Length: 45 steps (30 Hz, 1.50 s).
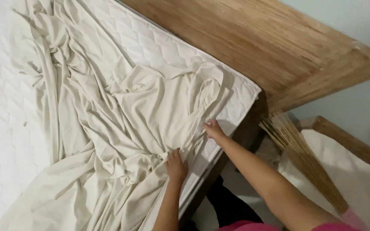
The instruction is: The person sweeps a mattress with a broom, then picks up a white fitted sheet from the floor and spreads it over the mattress. They stretch the sheet and tuck the corners under the mattress to secure it.
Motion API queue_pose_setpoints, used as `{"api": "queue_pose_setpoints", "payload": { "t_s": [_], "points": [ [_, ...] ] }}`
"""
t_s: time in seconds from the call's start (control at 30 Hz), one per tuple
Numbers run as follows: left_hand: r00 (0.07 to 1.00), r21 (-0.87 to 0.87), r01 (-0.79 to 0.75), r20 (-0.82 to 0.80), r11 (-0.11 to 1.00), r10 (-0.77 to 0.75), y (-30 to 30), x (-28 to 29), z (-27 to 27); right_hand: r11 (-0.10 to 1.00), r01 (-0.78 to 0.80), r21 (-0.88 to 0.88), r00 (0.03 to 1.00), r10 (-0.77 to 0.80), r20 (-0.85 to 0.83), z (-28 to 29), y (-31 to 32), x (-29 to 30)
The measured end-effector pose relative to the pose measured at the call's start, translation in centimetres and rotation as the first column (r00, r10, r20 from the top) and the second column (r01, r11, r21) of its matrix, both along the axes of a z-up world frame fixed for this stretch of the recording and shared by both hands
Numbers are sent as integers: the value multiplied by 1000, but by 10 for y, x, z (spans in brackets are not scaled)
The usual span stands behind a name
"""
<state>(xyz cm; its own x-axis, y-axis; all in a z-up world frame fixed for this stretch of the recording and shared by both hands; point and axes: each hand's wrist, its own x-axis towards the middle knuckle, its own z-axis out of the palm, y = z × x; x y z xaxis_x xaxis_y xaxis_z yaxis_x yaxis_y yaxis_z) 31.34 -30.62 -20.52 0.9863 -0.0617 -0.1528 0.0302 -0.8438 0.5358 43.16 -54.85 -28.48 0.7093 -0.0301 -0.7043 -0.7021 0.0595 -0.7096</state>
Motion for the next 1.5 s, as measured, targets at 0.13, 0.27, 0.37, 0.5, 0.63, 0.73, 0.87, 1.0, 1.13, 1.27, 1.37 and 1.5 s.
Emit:
{"api": "queue_pose_setpoints", "payload": {
  "t_s": [0.13, 0.27, 0.37, 0.5, 0.63, 0.73, 0.87, 1.0, 1.13, 1.27, 1.37, 1.5],
  "points": [
    [963, 83, 35, -269, 996, -11, -27, 2, 15, 977, 3, -212, 997, -20, -79, -4, 16, 39],
    [876, -253, 113, -431, 961, -216, -39, -18, 33, 990, 136, -47, 984, -140, -112, -35, 21, 52],
    [905, -399, 111, -338, 910, -258, -27, 2, 86, 947, 191, 257, 981, -179, -71, 53, 24, 51],
    [997, -549, 77, 24, 832, -77, -9, 58, 192, 677, 28, 735, 979, -166, 115, 92, 1, 29],
    [944, -591, 288, 307, 754, -120, -36, 105, 276, 717, 4, 697, 999, 27, -33, 176, -20, -4],
    [858, -548, 506, 397, 667, -325, -68, 130, 247, 869, -190, 458, 975, 222, -16, 213, -27, -37],
    [563, -633, 416, -386, 653, -731, -101, 161, 196, 846, -486, 221, 869, 441, 222, 206, -79, -61],
    [342, -543, 563, -535, 624, -773, -85, 210, 189, 907, -82, 412, 981, 0, 195, 218, -132, -57],
    [435, -167, 777, -556, 607, -709, -83, 264, 192, 716, 24, 697, 984, -141, 111, 203, -162, -60],
    [817, -664, 235, -261, 710, -515, -79, 334, 184, 864, 94, 494, 994, -59, -86, 168, -172, -32],
    [909, -940, 117, -28, 321, -415, -112, 379, 168, 657, -89, 749, 991, -19, 135, 198, -178, 8],
    [957, -809, 232, 91, 540, -275, -195, 406, 99, 546, -47, 836, 956, -219, 196, 116, -223, 72]
  ]
}}
